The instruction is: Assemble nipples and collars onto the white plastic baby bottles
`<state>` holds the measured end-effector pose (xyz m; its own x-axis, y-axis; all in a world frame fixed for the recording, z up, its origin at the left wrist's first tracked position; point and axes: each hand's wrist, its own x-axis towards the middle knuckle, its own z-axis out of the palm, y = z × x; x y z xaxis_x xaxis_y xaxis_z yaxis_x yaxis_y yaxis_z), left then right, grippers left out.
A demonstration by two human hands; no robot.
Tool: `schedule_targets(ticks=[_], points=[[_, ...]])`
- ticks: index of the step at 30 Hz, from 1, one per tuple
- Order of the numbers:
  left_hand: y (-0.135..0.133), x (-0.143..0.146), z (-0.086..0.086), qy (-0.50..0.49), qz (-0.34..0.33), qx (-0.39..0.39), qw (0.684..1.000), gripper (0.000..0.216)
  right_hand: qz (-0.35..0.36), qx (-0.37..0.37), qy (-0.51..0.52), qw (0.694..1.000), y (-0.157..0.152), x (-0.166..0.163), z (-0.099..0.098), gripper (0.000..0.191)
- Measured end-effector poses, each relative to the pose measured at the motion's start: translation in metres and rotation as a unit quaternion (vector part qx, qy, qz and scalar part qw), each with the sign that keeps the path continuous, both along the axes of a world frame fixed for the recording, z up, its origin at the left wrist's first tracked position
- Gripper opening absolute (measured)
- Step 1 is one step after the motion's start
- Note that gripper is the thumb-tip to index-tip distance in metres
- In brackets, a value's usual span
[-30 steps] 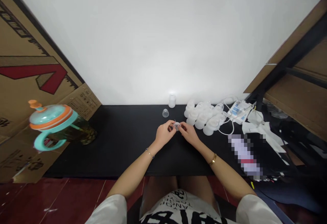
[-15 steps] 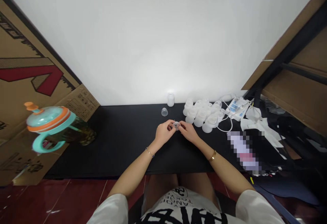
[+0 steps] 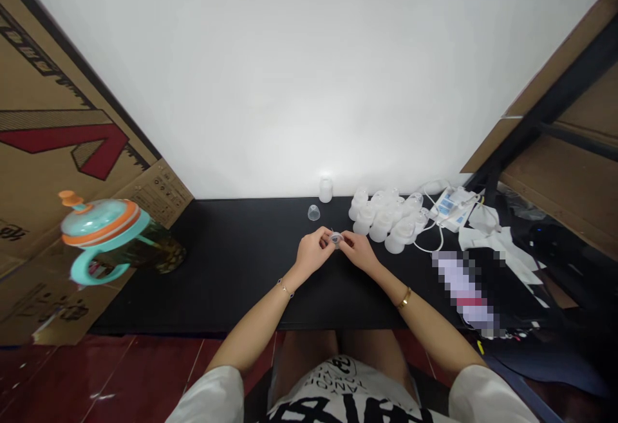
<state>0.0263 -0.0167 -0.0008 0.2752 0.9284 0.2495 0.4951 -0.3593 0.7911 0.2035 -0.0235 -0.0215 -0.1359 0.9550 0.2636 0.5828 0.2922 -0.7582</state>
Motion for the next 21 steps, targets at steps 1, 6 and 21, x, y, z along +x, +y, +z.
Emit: schedule_targets(ticks=[1,6,21], points=[[-0.0002,0.0,0.0007,-0.003,0.0,0.0,1.0,0.01,-0.001,0.001,-0.001,1.0,-0.0003,-0.0005,0.0003,0.024],[-0.001,-0.0001,0.0037,-0.009,0.004,0.0,1.0,0.008,-0.004,0.005,-0.004,1.0,-0.0017,-0.0019,0.0019,0.024],[0.0003,-0.0029,-0.0048,0.105,0.01,0.118,0.987,0.028,0.004,-0.027,0.025,0.999,-0.0014,-0.002,0.0022,0.025]])
